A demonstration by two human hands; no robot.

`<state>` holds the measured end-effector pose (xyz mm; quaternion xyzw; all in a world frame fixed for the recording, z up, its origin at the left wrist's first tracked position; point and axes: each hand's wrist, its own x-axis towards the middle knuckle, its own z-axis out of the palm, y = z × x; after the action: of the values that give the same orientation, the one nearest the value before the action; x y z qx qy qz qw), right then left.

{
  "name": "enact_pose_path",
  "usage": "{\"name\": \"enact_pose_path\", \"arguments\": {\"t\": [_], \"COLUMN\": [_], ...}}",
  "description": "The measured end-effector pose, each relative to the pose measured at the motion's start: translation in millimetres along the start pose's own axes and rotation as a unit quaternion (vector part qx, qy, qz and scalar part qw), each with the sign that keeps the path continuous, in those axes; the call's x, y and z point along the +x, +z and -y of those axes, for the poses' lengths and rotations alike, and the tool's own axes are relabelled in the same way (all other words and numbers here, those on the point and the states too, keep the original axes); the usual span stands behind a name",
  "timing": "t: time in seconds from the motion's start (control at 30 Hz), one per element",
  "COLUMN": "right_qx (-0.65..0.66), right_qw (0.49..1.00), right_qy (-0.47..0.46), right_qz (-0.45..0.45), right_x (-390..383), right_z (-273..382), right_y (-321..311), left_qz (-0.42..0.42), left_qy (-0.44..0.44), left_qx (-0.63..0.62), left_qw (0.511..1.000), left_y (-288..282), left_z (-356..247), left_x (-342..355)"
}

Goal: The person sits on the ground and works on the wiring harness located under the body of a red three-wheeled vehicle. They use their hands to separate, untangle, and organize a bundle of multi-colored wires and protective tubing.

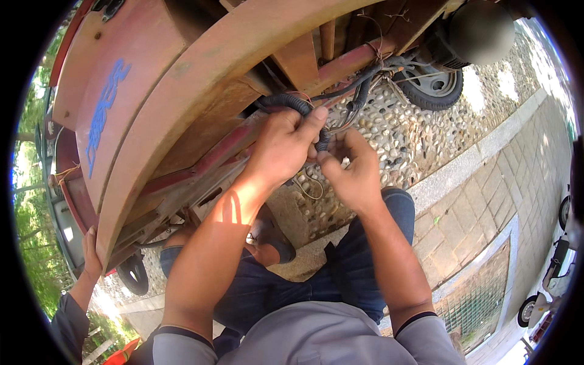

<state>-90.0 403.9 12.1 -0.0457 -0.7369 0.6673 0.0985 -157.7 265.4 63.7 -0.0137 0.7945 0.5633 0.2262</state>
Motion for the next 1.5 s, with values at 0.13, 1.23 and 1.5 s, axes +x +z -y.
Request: {"name": "enact_pose_path", "arguments": {"t": [0.13, 1.23, 1.5], "right_qx": [-0.075, 0.022, -0.092], "right_qw": [0.996, 0.999, 0.988], "right_qy": [0.000, 0.007, -0.108], "right_qz": [-0.044, 0.022, -0.064], "right_x": [0.8, 3.6, 1.0], "right_z": [5.3, 15.3, 33.5], "right_y": [8.7, -10.2, -14.3], "left_qz": [0.036, 0.058, 0.082], "left_qy": [0.020, 0.143, 0.116], "left_qx": [-0.068, -0.011, -0.011], "left_qw": [0.997, 0.988, 0.990], "left_y": [-11.3, -20.5, -12.3], "left_z": [-3.9, 3.7, 4.7], "left_x": [-9.0, -20.3, -20.1]}}
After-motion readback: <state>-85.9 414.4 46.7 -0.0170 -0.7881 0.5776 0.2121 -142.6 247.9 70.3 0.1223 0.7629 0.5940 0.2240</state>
